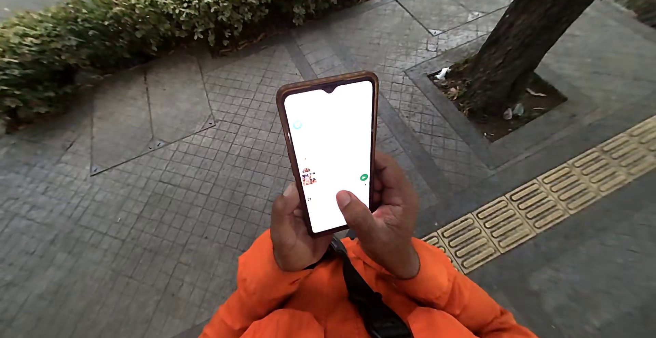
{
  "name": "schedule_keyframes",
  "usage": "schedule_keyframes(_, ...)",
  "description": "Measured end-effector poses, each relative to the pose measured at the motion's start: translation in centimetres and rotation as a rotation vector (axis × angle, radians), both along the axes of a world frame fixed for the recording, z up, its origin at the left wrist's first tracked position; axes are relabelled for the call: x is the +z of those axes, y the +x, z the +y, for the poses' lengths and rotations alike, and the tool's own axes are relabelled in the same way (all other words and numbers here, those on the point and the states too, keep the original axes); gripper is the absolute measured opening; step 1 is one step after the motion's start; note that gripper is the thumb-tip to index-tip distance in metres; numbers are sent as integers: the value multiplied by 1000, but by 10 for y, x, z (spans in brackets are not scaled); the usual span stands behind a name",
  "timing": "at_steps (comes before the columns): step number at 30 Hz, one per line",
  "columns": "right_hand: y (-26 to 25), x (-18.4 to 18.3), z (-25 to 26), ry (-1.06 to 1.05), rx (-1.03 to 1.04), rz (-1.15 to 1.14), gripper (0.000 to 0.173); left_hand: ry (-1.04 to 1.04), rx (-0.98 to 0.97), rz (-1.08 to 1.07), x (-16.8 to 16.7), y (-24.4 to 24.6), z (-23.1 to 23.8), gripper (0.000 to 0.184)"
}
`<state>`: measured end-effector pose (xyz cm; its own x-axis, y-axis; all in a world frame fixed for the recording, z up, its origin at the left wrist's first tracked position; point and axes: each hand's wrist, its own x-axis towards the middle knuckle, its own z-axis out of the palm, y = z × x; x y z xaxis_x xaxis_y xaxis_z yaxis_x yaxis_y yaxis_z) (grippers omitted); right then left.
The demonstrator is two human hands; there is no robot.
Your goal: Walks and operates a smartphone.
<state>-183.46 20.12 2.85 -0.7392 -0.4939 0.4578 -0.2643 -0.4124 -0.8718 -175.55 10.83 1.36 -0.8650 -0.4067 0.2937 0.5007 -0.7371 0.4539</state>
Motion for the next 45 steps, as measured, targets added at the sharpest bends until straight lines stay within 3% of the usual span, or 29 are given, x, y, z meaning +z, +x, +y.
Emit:
schedule_keyframes(7,-3,-4,1,-38,65,-21,38,11,-11,-11,-3,0,-3,40)
schedule_keyframes(18,0,0,-4,16,-12,7,41,-13,20,-12,-1,0,-3,38)
schedule_keyframes(24,-3,-6,-1,-32,80,-12,37,5,-26,-3,-3,2,-5,41)
schedule_keyframes(36,-1,-3,-4,4,-8,-9,41,6,6,-9,-3,-2,-3,37)
schedule_keyframes(45,-4,-9,-1,-35,73,-34,39,4,-7,-24,-5,-1,-4,39)
